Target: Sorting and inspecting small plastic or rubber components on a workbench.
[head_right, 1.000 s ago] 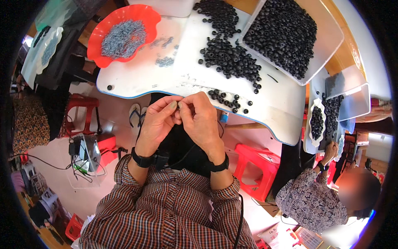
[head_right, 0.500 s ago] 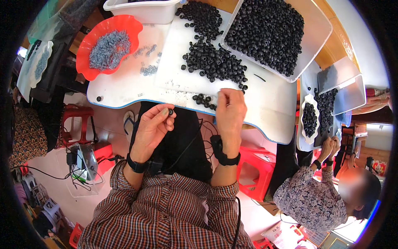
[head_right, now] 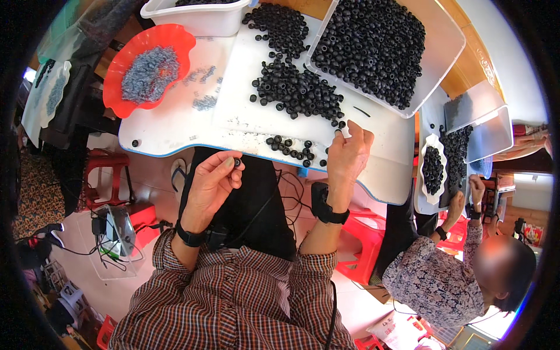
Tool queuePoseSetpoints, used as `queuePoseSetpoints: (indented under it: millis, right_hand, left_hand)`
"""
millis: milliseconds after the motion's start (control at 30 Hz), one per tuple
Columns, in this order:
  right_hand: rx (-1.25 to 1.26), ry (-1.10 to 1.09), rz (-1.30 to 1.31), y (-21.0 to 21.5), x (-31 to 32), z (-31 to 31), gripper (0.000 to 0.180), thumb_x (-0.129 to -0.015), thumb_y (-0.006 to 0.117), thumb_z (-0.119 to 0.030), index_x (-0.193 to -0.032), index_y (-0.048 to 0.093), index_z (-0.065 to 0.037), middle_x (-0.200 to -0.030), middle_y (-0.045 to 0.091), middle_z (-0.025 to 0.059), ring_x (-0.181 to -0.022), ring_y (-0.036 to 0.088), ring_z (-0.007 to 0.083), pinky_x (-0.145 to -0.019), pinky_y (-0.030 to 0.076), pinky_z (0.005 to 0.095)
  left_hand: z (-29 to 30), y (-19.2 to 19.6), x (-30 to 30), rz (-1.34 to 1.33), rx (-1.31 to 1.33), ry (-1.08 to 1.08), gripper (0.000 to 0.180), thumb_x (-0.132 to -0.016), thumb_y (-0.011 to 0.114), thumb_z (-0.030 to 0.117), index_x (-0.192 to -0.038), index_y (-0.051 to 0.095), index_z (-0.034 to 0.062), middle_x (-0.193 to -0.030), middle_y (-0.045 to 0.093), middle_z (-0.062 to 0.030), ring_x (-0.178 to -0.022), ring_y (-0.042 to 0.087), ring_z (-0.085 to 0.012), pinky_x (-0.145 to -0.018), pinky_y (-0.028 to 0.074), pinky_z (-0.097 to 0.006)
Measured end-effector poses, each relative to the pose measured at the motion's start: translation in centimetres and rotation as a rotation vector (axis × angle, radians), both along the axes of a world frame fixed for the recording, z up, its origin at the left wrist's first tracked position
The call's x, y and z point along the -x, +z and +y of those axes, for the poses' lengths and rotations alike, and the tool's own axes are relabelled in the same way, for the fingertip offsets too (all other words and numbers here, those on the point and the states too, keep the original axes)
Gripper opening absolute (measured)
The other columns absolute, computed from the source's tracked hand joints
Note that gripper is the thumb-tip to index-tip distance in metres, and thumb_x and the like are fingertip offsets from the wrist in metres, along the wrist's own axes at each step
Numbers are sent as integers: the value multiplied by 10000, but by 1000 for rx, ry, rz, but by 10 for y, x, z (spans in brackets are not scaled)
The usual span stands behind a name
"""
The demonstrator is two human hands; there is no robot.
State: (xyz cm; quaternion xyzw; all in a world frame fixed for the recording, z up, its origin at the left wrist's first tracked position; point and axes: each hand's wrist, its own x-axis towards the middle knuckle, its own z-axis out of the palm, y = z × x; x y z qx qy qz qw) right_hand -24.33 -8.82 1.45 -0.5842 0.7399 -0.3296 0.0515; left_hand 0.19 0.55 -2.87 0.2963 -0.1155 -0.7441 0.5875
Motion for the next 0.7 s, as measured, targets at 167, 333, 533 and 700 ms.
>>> queuePoseSetpoints:
  millis: [167,333,533,700]
  right_hand:
    - [-5,34,-7,-9,13,2,331,-814,647,-42,-1138,617,16,-1075,569,170,-820,629,261,-715,508,371]
    - [17,150,-71,-7,14,2,365,-794,605,3,-1157,604,36,-1112,573,189,-886,629,269,-704,511,362]
    - [17,134,-86,-10,17,4,364,-785,604,10,-1148,614,27,-1088,583,182,-886,626,271,-699,512,365]
    - [29,144,-63,-8,9,2,339,-789,625,-12,-1128,634,-3,-1027,599,165,-863,622,264,-700,511,370]
  left_hand:
    - [-1,-4,1,-7,-6,-7,218,-950,587,101,-1124,631,-23,-932,671,-111,-716,609,-121,-613,505,-243]
    - [-1,-4,1,-9,-8,-6,219,-954,580,100,-1127,630,-26,-932,672,-110,-715,608,-123,-614,500,-247]
    - [-1,-5,3,-10,-4,-14,219,-957,572,98,-1129,629,-25,-937,670,-109,-716,608,-123,-619,503,-246]
    - [-1,-7,2,-13,-5,-14,228,-953,579,98,-1137,624,-28,-938,669,-114,-717,609,-124,-624,509,-245]
